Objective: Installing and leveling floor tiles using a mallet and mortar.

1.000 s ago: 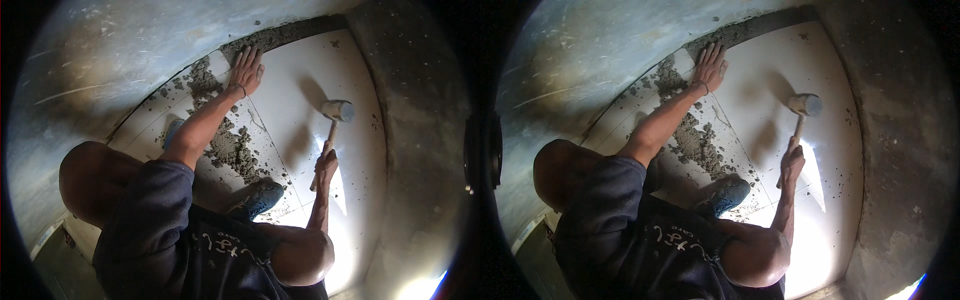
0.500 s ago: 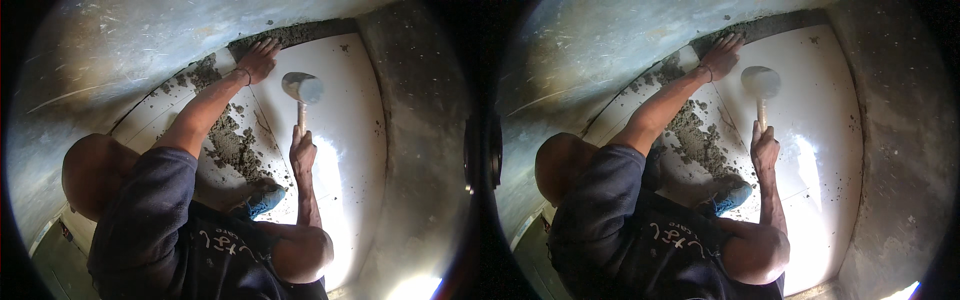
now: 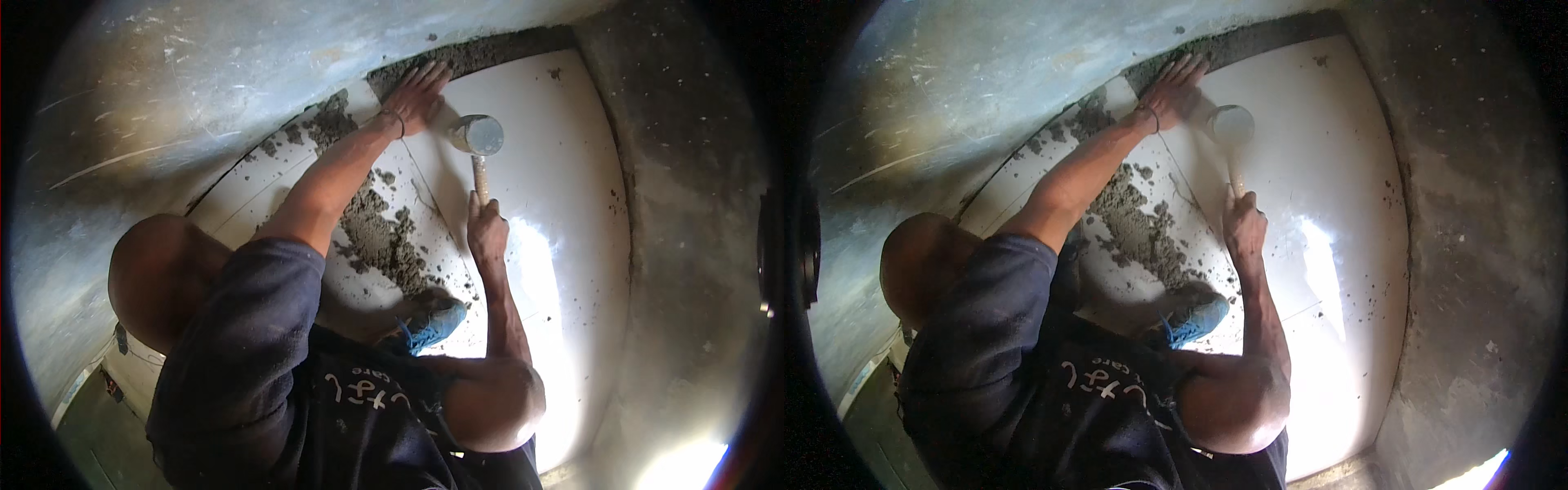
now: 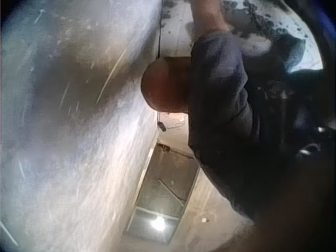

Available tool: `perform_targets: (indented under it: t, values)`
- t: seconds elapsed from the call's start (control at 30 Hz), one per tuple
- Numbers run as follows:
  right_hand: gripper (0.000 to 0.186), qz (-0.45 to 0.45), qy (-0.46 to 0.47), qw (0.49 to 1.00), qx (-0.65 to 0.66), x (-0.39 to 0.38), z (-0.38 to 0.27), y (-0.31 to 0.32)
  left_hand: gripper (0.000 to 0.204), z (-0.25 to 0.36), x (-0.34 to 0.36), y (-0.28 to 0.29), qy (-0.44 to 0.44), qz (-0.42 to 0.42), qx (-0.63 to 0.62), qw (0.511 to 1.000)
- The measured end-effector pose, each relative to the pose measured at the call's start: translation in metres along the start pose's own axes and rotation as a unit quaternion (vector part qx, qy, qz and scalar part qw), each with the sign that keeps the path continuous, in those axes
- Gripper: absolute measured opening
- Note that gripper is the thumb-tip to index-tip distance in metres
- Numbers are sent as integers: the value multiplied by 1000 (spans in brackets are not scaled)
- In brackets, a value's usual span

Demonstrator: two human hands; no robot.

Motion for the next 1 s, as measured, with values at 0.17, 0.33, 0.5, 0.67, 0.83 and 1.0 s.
perform_targets:
  t: [0.17, 0.33, 0.5, 0.67, 0.83, 1.0]
  values:
    - [47, 70, -92, 987, 109, 10, 19, 17, 56, -3, 2, 7, 14, -1, -26, 1000]
    - [43, 25, -46, 998, -34, 19, 14, 19, 56, -1, 0, 1, -5, -4, 3, 1000]
    - [43, 58, -89, 992, 62, 19, 15, 24, 56, -2, 1, -1, 18, -3, 37, 999]
    - [48, 9, -52, 999, -6, 32, 10, 12, 56, -2, 4, 5, -5, 27, 41, 999]
    - [46, 53, -20, 995, 84, 45, 10, 22, 56, -2, 5, 6, -10, 39, 2, 999]
    - [44, 59, -17, 998, 12, 48, 3, 29, 55, -6, 9, 1, 0, 28, 28, 999]
Point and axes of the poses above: each hand's wrist, its own x-axis towards the middle knuckle, its own y-axis out of the back of the hand, z = x × y, the point moved 7 cm from there along x, towards the middle knuckle, and after that the axes turned 3 degrees about y, right-handed, at the moved point
